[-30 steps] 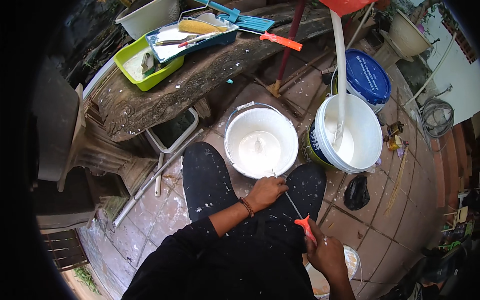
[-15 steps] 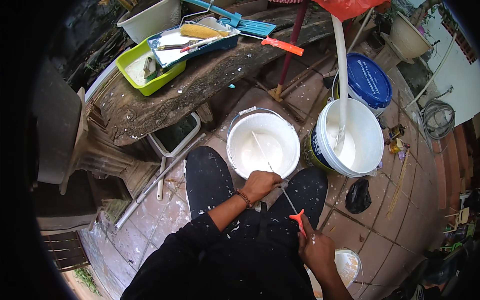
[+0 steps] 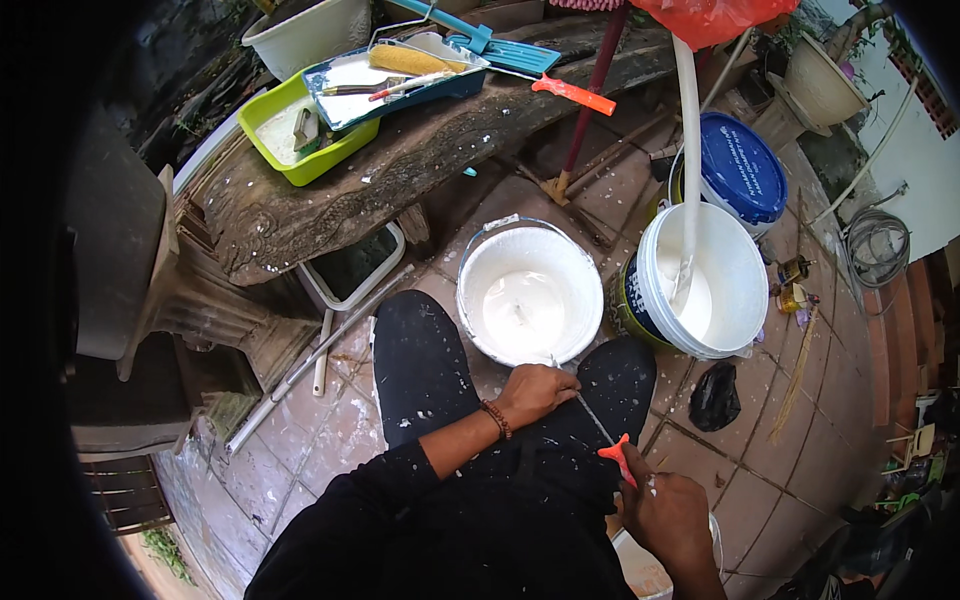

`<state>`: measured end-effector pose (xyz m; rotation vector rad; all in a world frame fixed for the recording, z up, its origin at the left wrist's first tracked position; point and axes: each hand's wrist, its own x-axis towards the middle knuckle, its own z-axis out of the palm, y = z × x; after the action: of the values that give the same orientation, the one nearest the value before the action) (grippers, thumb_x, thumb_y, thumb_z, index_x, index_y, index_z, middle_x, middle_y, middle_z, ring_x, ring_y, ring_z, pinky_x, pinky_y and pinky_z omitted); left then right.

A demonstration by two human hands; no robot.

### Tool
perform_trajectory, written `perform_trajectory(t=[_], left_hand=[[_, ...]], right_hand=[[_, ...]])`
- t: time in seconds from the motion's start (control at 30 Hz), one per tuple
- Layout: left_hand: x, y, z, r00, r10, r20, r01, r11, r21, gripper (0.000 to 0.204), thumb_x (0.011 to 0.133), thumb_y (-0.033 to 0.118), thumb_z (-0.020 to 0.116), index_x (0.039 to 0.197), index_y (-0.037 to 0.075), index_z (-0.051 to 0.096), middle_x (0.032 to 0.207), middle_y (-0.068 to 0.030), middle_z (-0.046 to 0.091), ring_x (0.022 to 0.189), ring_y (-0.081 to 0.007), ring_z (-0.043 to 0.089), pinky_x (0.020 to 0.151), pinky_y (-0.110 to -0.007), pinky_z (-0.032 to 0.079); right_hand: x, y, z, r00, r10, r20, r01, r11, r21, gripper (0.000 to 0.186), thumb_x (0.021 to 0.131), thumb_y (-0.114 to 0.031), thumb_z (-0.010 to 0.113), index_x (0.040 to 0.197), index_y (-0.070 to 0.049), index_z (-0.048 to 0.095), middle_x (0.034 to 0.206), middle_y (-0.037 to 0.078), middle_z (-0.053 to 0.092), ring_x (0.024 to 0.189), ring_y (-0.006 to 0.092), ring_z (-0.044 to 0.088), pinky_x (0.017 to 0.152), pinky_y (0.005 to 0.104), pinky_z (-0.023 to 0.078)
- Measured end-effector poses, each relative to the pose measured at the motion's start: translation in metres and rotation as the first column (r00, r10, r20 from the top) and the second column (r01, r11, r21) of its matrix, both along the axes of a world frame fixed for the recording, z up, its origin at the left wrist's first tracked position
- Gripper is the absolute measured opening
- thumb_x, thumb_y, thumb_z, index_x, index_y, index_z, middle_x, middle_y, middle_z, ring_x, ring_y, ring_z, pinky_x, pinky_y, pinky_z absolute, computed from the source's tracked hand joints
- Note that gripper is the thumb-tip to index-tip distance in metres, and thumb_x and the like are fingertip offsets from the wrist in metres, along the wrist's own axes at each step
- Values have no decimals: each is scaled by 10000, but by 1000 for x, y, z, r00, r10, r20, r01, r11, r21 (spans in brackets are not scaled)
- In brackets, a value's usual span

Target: Mixing white paint in buckets and preparing a paint roller extension pole.

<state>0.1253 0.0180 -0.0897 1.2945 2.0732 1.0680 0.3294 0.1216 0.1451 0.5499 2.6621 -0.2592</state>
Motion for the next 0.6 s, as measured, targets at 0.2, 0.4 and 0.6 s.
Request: perform_trajectory(t=[0.2,0.4,0.6], left_hand=[[-19,-17,-4,992,-20,-124,3,991,-134,224,925,311,762,1042,131,826,927,-120,786,900,-321,756,797,-456,569],[-35,-14,-16,988,-27,-154,3,988,-152,213,921,316,766,1038,148,825,924,-118,785,897,-323,757,788,-452,567],[-36,14,-22,981,-22,-190,-6,989,-144,220,919,328,764,1027,145,824,919,-118,784,894,-321,755,791,-447,566]], right_hand=[[2,6,-29,999,37,-28,-39,997,-69,526,998,-269,656,1500,-141,564,705,183,701,649,402,700,625,500,556],[9,-4,-71,995,-53,-80,47,996,-75,555,1006,-288,657,1537,-177,543,726,192,709,666,406,712,641,499,574],[15,5,-76,992,-47,-117,53,997,50,555,998,-258,683,1541,-240,567,836,191,704,671,369,722,621,479,572]])
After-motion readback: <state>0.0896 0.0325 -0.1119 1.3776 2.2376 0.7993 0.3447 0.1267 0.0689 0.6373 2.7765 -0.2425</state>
